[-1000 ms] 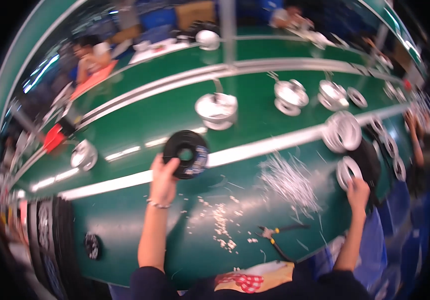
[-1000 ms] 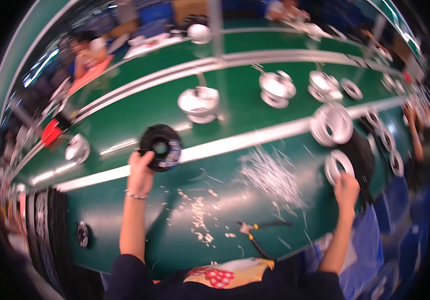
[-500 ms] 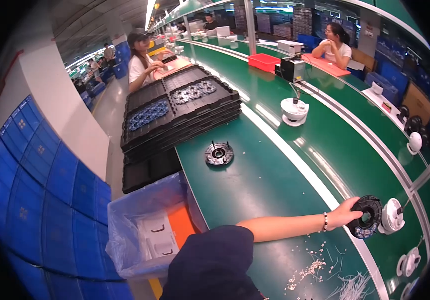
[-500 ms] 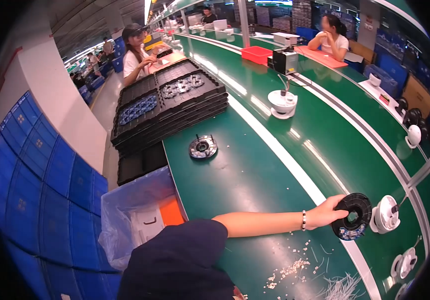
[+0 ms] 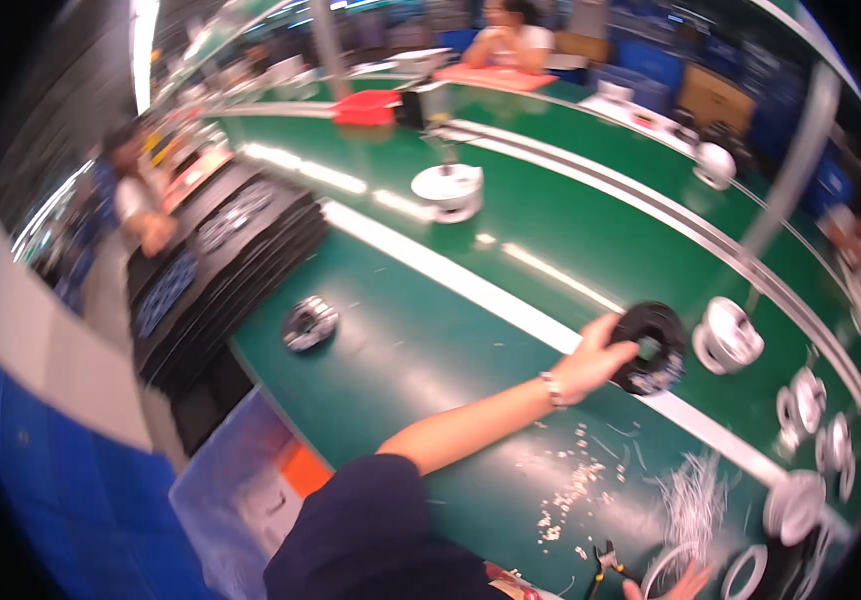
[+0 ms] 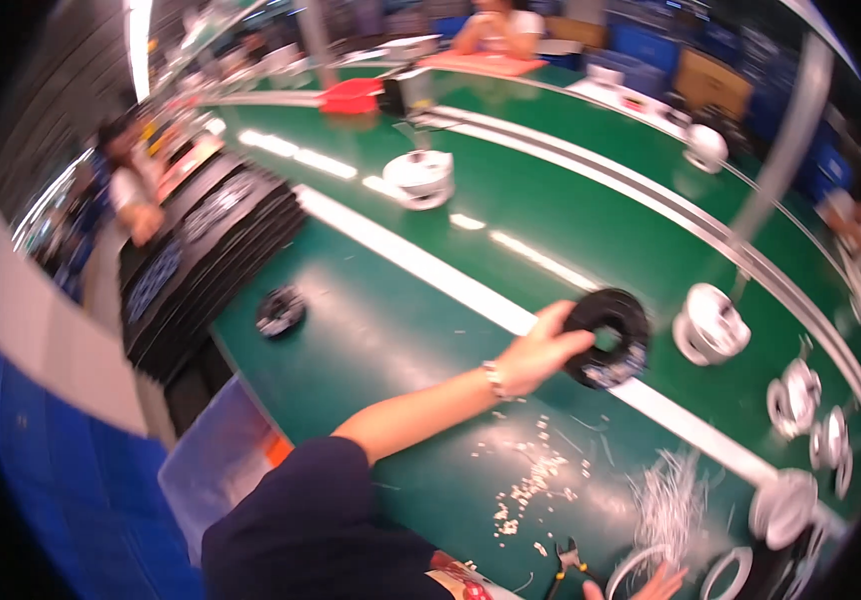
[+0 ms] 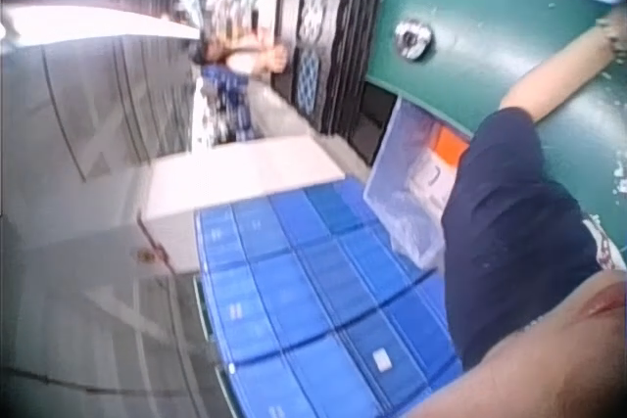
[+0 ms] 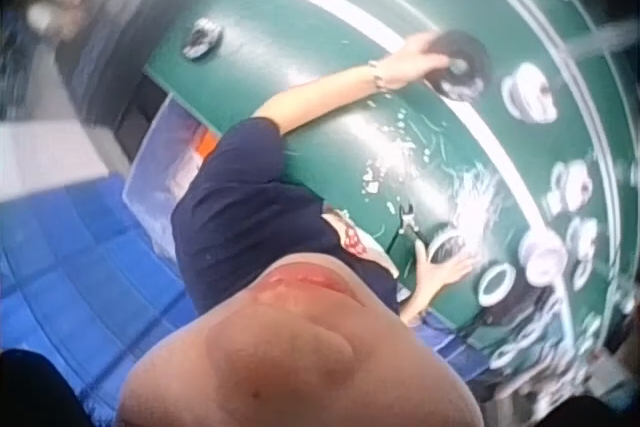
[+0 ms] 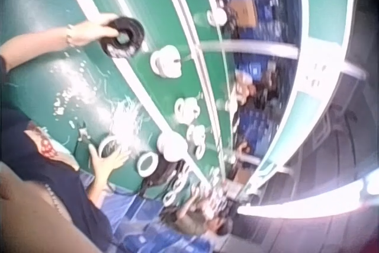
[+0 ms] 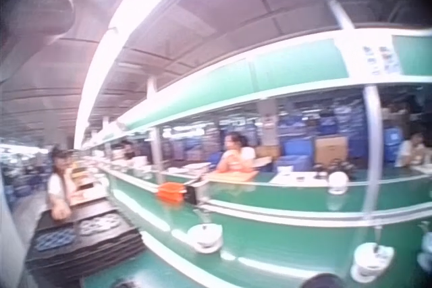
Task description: Assembling components of LED light fixtures on a production line.
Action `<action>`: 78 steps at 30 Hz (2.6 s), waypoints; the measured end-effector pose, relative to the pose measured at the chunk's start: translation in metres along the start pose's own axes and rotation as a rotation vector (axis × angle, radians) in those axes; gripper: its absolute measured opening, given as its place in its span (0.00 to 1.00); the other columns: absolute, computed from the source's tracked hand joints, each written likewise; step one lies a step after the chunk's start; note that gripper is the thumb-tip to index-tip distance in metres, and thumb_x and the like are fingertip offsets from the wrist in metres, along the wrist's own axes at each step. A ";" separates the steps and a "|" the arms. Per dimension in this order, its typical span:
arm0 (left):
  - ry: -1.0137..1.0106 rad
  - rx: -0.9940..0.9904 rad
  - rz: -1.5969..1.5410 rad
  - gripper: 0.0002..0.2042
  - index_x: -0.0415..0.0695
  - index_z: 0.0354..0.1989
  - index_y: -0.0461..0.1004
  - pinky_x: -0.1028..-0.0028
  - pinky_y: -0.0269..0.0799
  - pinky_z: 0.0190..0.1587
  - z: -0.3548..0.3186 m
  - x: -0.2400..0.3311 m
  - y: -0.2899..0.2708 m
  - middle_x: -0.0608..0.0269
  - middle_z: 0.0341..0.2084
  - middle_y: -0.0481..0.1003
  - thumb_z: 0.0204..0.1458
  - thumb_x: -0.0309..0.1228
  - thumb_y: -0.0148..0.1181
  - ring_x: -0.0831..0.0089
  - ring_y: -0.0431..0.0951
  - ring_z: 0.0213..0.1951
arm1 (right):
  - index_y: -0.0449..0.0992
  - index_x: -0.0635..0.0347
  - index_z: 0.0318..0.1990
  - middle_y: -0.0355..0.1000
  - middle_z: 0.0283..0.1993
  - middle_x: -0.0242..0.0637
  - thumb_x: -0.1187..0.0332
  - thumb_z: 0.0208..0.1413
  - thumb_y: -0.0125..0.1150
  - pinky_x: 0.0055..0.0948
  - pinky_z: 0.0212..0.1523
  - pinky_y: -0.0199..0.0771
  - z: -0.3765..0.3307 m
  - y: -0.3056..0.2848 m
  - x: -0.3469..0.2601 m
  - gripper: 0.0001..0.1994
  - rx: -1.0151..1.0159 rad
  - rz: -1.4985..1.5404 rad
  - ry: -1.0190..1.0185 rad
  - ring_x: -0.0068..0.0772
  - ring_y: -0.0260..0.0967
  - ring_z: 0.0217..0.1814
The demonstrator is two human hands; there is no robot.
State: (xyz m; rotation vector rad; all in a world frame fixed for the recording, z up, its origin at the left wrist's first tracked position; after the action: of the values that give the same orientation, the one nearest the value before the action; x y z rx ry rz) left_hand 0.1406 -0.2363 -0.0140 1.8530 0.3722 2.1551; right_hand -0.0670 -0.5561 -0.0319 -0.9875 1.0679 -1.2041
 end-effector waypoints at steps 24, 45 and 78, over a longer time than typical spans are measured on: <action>0.047 -0.154 -0.127 0.21 0.38 0.51 0.55 0.76 0.64 0.49 -0.034 0.000 0.056 0.60 0.46 0.64 0.48 0.22 0.51 0.76 0.65 0.47 | 0.46 0.65 0.59 0.51 0.57 0.43 0.62 0.25 0.70 0.33 0.54 0.56 0.102 -0.063 -0.045 0.51 0.373 1.275 -0.119 0.37 0.53 0.57; -0.514 -0.459 -0.792 0.24 0.39 0.48 0.63 0.64 0.66 0.48 -0.057 -0.033 0.093 0.54 0.42 0.69 0.53 0.47 0.33 0.64 0.70 0.44 | 0.47 0.67 0.58 0.50 0.56 0.55 0.53 0.20 0.74 0.40 0.58 0.50 0.128 -0.025 -0.118 0.55 0.152 0.935 -0.211 0.50 0.47 0.60; -0.545 -0.143 -0.738 0.18 0.42 0.39 0.69 0.68 0.71 0.42 -0.046 -0.056 0.083 0.58 0.34 0.73 0.46 0.43 0.46 0.68 0.73 0.36 | 0.49 0.68 0.57 0.50 0.59 0.51 0.54 0.30 0.68 0.45 0.58 0.45 0.122 0.006 -0.134 0.47 0.350 0.679 -0.467 0.53 0.45 0.62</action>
State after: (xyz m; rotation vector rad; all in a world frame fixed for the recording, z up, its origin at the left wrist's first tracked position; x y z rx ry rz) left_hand 0.0999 -0.3351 -0.0420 1.7502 0.6275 1.1240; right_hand 0.0470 -0.4198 0.0029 -0.5203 0.6939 -0.5322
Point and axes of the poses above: each hand's wrist, its own z-axis towards the middle knuckle, its own y-axis out of the palm, x = y × z, the point moved 6 cm from there along z, towards the middle knuckle
